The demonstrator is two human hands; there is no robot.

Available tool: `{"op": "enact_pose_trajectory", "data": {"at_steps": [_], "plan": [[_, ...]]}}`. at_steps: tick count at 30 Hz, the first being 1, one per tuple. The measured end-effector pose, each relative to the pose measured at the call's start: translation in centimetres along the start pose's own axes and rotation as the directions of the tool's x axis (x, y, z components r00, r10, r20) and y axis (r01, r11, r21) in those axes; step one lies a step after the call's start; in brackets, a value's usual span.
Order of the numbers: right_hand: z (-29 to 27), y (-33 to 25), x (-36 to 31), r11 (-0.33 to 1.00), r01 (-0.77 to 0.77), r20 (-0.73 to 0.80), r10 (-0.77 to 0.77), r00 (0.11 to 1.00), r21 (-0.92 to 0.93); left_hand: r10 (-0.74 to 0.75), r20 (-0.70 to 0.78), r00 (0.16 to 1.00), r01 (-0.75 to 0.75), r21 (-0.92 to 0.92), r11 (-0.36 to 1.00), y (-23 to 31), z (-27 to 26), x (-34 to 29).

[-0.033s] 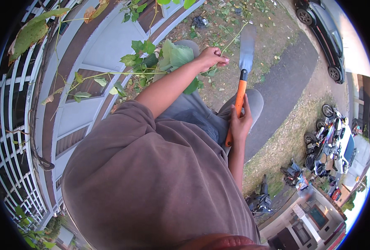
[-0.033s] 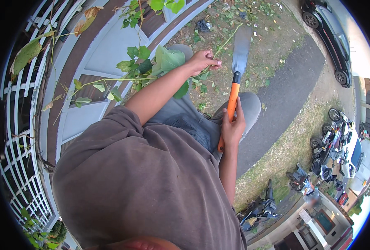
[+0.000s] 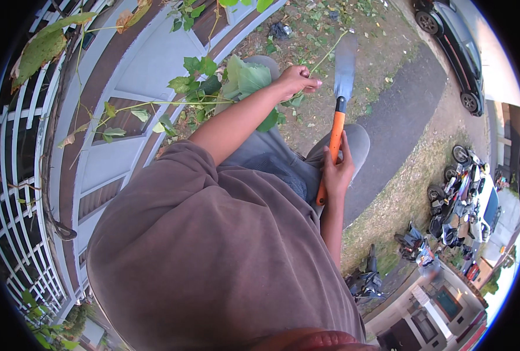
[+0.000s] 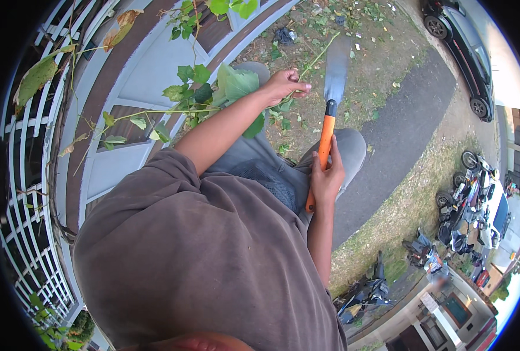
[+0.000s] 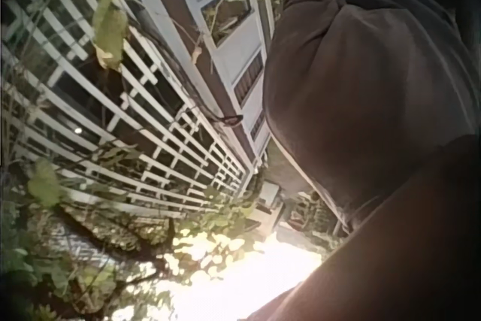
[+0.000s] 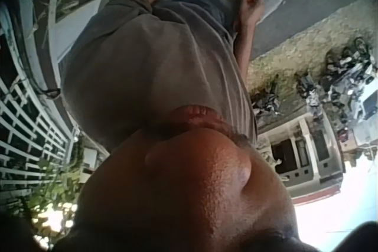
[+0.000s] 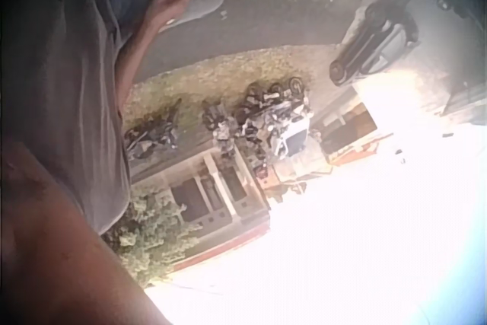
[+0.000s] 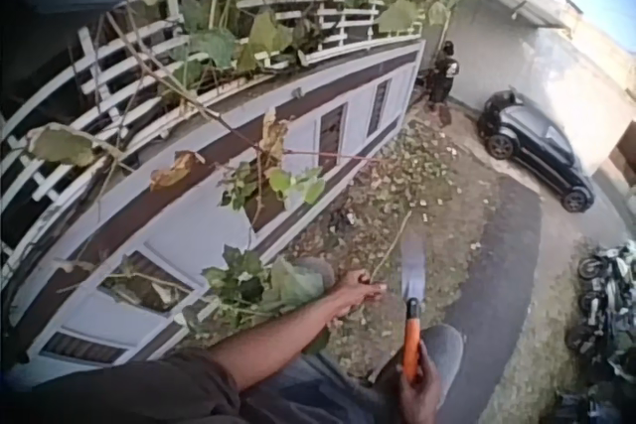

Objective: Pruning branches from a vine using a saw while standing on a ladder.

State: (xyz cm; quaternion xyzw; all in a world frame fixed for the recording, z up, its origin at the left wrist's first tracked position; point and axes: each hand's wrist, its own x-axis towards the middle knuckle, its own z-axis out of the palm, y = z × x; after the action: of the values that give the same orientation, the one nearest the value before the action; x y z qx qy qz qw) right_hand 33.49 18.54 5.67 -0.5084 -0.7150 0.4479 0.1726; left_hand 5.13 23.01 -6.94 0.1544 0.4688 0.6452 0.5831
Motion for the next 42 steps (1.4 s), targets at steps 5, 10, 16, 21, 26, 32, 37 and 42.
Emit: {"op": "enact_pose_trajectory", "data": {"at_steps": [5,10,16,21,26,32,37,42], "plan": [[0.6,1.1,0.4,0.990,0.122,0.014,-0.121,0.993,-0.069,-0.030,0.002,1.000,0.030,-0.059,0.998,0.5,0.3,-0.5],[0.6,1.1,0.4,0.991,0.092,0.036,-0.089,0.995,-0.101,-0.098,-0.033,0.995,0.095,-0.080,0.992,0.6,0.9,-0.6],[1.1,0.1,0.3,0.913,0.289,0.036,-0.291,0.956,-0.288,-0.109,-0.049,0.993,0.102,-0.118,0.988,0.0,0.6,-0.3],[1.1,0.6,0.6,0.959,0.209,0.042,-0.205,0.978,-0.194,-0.099,-0.115,0.988,0.083,-0.137,0.987,-0.4,1.0,-0.3],[1.1,1.3,0.5,0.984,0.149,0.026,-0.147,0.989,-0.097,-0.104,-0.089,0.991,0.091,-0.145,0.985,-0.3,0.5,0.0],[1.0,1.8,0.7,0.999,0.033,-0.008,-0.034,0.999,-0.040,-0.130,-0.036,0.991,0.123,-0.161,0.979,0.1,-0.7,0.0],[1.1,2.8,0.9,0.983,0.138,0.007,-0.138,0.990,-0.118,-0.146,-0.014,0.989,0.144,-0.082,0.986,0.6,0.6,-0.7],[1.2,2.4,1.0,0.965,0.212,0.006,-0.214,0.977,-0.154,-0.126,-0.031,0.992,0.125,-0.045,0.991,0.6,0.4,-0.7]]}}
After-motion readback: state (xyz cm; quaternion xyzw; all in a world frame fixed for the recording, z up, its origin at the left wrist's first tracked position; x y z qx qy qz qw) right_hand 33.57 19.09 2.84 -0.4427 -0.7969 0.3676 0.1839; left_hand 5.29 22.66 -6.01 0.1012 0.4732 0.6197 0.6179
